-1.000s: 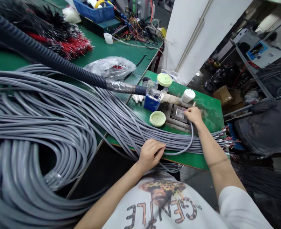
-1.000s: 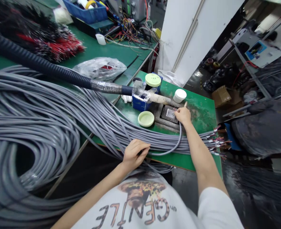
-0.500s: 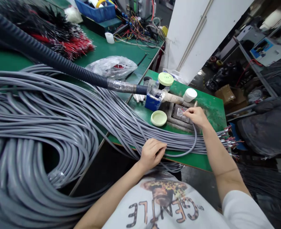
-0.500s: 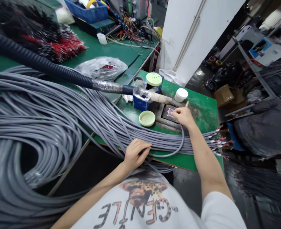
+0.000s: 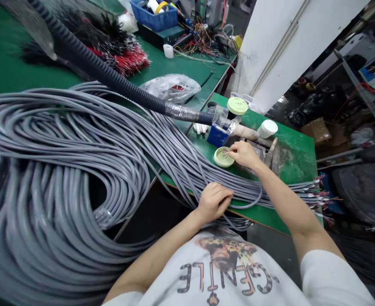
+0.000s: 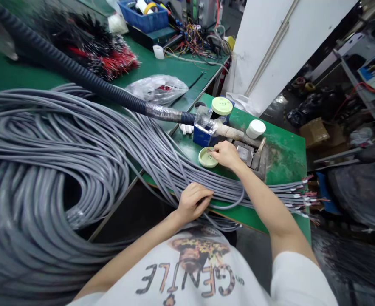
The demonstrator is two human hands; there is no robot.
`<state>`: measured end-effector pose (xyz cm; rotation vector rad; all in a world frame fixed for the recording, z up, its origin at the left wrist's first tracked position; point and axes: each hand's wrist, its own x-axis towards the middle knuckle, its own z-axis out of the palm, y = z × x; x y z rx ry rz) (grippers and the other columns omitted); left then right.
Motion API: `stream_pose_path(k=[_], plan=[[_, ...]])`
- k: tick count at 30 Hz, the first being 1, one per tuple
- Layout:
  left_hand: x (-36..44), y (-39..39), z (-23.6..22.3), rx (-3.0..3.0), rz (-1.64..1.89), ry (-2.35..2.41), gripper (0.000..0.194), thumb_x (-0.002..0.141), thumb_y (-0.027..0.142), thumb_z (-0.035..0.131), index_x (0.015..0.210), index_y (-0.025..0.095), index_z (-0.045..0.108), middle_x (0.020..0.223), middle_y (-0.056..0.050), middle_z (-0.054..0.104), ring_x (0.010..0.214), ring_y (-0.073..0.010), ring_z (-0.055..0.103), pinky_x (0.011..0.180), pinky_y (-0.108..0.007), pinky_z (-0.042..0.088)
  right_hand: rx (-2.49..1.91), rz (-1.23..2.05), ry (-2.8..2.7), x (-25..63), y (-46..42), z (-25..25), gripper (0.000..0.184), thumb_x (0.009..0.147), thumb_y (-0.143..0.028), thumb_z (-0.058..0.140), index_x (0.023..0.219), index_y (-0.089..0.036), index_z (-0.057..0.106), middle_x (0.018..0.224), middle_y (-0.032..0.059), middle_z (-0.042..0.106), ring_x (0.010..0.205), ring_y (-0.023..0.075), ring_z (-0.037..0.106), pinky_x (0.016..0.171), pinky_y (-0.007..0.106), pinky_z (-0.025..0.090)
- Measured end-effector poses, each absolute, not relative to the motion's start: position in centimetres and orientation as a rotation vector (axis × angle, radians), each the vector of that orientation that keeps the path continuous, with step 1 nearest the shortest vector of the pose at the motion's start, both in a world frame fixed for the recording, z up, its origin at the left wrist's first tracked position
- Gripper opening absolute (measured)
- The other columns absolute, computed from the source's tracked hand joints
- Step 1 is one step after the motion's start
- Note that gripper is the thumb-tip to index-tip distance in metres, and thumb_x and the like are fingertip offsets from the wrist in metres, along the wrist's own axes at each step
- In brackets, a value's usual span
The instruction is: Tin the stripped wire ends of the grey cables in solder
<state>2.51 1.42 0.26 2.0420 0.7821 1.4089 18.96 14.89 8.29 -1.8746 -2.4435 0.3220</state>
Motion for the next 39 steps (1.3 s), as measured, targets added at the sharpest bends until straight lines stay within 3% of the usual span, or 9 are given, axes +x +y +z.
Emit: stream_pose_path(k=[10,17,23,31,39], plan=[[2.5,1.5,0.3,2.057,1.419,0.786,0.016,0.085,0.014,0.057,0.099,0.019,0.063,0.083,-0.005,0.072,0.076,-0.016,0.063,0.072,-0.033,0.045,-1.892,0.232,-2.479,18.6,15.0,8.7,0.024,0.079,-0.029,0.056,0.079,-0.017,0.076,0.081,0.0069,0.072,0.073,0.0178,0.059,0.061,0.028,0.032],[2.4,1.4,0.0,2.041,1.418,0.776,0.019,0.083,0.012,0.06,0.101,0.019,0.063,0.085,-0.005,0.072,0.077,-0.0159,0.063,0.073,-0.032,0.045,-2.11,0.212,-2.227,25.6,13.4,11.3,0.027,0.076,-0.034,0.056,0.072,-0.016,0.075,0.068,0.0052,0.07,0.063,0.016,0.058,0.056,0.027,0.032],[2.4,1.4,-0.2,2.049,1.421,0.782,0.022,0.082,0.012,0.061,0.102,0.02,0.063,0.088,-0.005,0.072,0.079,-0.0165,0.063,0.075,-0.032,0.046,-2.451,0.107,-1.913,30.4,14.0,8.5,0.026,0.074,-0.032,0.056,0.077,-0.017,0.077,0.076,0.0075,0.073,0.074,0.0205,0.064,0.061,0.027,0.037],[2.4,1.3,-0.1,2.068,1.412,0.782,0.022,0.082,0.011,0.061,0.102,0.02,0.062,0.087,-0.005,0.072,0.079,-0.0168,0.063,0.074,-0.033,0.046,-2.5,0.084,-1.849,31.5,15.0,6.0,0.028,0.073,-0.032,0.056,0.079,-0.017,0.077,0.082,0.0113,0.074,0.082,0.0245,0.067,0.069,0.028,0.043],[2.5,1.3,-0.2,2.073,1.415,0.795,0.024,0.08,0.01,0.063,0.102,0.02,0.062,0.086,-0.004,0.072,0.078,-0.0164,0.063,0.073,-0.033,0.047,-2.46,0.123,-1.819,31.6,15.1,5.5,0.025,0.07,-0.032,0.058,0.075,-0.016,0.077,0.076,0.0103,0.073,0.079,0.024,0.066,0.066,0.028,0.042]])
